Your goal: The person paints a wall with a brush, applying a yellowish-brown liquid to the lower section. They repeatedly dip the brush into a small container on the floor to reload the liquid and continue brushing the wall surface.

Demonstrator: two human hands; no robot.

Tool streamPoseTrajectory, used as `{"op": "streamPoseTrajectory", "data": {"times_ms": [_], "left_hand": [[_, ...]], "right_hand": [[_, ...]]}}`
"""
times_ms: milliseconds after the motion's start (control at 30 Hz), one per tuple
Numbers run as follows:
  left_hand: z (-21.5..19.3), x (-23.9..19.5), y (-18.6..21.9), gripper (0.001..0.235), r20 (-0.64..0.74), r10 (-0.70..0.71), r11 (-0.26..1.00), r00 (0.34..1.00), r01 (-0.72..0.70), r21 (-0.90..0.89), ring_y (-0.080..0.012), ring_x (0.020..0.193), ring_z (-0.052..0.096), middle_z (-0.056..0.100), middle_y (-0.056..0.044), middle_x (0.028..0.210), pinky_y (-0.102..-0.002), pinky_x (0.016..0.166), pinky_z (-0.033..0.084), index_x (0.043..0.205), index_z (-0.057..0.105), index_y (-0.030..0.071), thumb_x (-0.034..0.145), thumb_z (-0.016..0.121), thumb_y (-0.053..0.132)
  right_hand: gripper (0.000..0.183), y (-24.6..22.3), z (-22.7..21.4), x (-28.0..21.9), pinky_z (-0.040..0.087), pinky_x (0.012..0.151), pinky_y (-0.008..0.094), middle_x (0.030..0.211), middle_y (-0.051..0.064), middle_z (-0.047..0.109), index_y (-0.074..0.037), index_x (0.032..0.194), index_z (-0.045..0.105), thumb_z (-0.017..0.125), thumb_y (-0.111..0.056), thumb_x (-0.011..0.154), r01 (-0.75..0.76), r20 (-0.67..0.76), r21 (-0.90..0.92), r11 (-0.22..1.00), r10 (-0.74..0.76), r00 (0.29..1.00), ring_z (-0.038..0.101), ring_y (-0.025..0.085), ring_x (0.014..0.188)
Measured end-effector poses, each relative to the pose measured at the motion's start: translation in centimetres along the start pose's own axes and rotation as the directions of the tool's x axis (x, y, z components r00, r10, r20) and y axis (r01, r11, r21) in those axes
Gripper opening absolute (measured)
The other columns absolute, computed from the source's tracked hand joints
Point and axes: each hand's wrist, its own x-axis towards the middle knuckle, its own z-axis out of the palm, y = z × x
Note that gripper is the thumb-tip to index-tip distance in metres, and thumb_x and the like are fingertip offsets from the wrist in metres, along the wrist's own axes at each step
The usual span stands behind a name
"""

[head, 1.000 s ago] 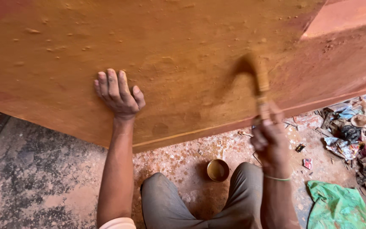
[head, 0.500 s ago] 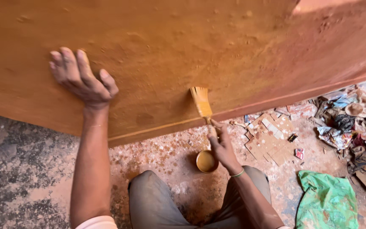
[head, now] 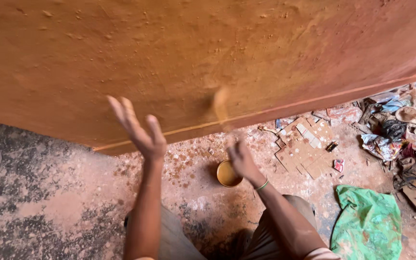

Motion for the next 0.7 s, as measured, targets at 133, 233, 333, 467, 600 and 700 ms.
{"op": "streamPoseTrajectory", "data": {"times_ms": [133,233,333,467,600,700], "left_hand": [[-0.5,-4.8,-1.9,0.069,0.154,-0.187,0.979,0.970,0.172,0.108,-0.0395,0.165,0.016,0.001,-0.020,0.176,-0.052,0.135,0.022,0.166,0.021,0.007,0.108,0.053,0.025],[-0.7,-5.7,-4.3,0.076,0.207,-0.246,0.968,0.947,0.230,0.103,-0.0434,0.162,0.013,-0.008,-0.025,0.172,-0.052,0.131,0.023,0.166,0.014,0.003,0.105,0.054,0.025],[-1.4,-5.8,-5.4,0.080,0.290,-0.212,0.976,0.933,0.185,0.119,-0.0461,0.162,0.010,-0.013,-0.026,0.172,-0.053,0.131,0.023,0.167,0.012,0.002,0.105,0.057,0.026],[-2.0,-5.7,-5.5,0.082,0.357,-0.167,0.982,0.919,0.122,0.146,-0.0489,0.160,0.010,-0.014,-0.028,0.170,-0.053,0.128,0.028,0.166,0.015,0.005,0.104,0.061,0.029],[-2.2,-5.8,-6.0,0.080,0.330,-0.169,0.979,0.929,0.121,0.162,-0.0482,0.161,0.014,-0.009,-0.026,0.171,-0.052,0.129,0.029,0.166,0.017,0.006,0.103,0.061,0.030],[-1.8,-5.8,-6.6,0.079,0.297,-0.158,0.980,0.942,0.113,0.164,-0.0480,0.160,0.016,-0.007,-0.027,0.170,-0.051,0.130,0.031,0.166,0.015,0.007,0.105,0.059,0.031]], "right_hand": [[0.044,1.2,-0.2,-0.4,0.046,0.057,0.028,0.084,0.001,0.047,-0.009,0.151,0.026,0.047,-0.015,0.113,0.374,0.018,0.095,0.923,-0.377,0.926,0.047,0.010,0.070],[0.057,1.6,-2.3,0.3,0.034,0.043,0.024,0.064,-0.005,0.039,-0.015,0.158,0.020,0.045,-0.016,0.106,0.050,-0.234,0.393,0.918,0.048,0.971,0.036,0.008,0.051],[0.035,0.9,-4.7,1.1,0.031,0.038,0.025,0.067,-0.004,0.044,-0.015,0.139,0.033,0.046,-0.019,0.106,0.169,-0.507,0.447,0.878,0.094,0.857,0.036,0.008,0.048],[0.032,-0.6,-6.3,1.7,0.032,0.043,0.022,0.078,-0.005,0.047,-0.018,0.139,0.033,0.048,-0.020,0.111,0.333,-0.606,0.519,0.787,0.064,0.793,0.037,0.006,0.054],[0.038,-0.5,-3.1,1.7,0.035,0.039,0.023,0.069,-0.004,0.044,-0.023,0.143,0.028,0.043,-0.025,0.109,0.094,-0.433,0.378,0.921,0.086,0.897,0.038,0.007,0.049],[0.035,-0.3,1.4,1.2,0.039,0.036,0.024,0.064,-0.004,0.049,-0.015,0.141,0.034,0.038,-0.025,0.108,0.089,-0.093,0.063,0.994,-0.083,0.992,0.044,0.009,0.046]]}}
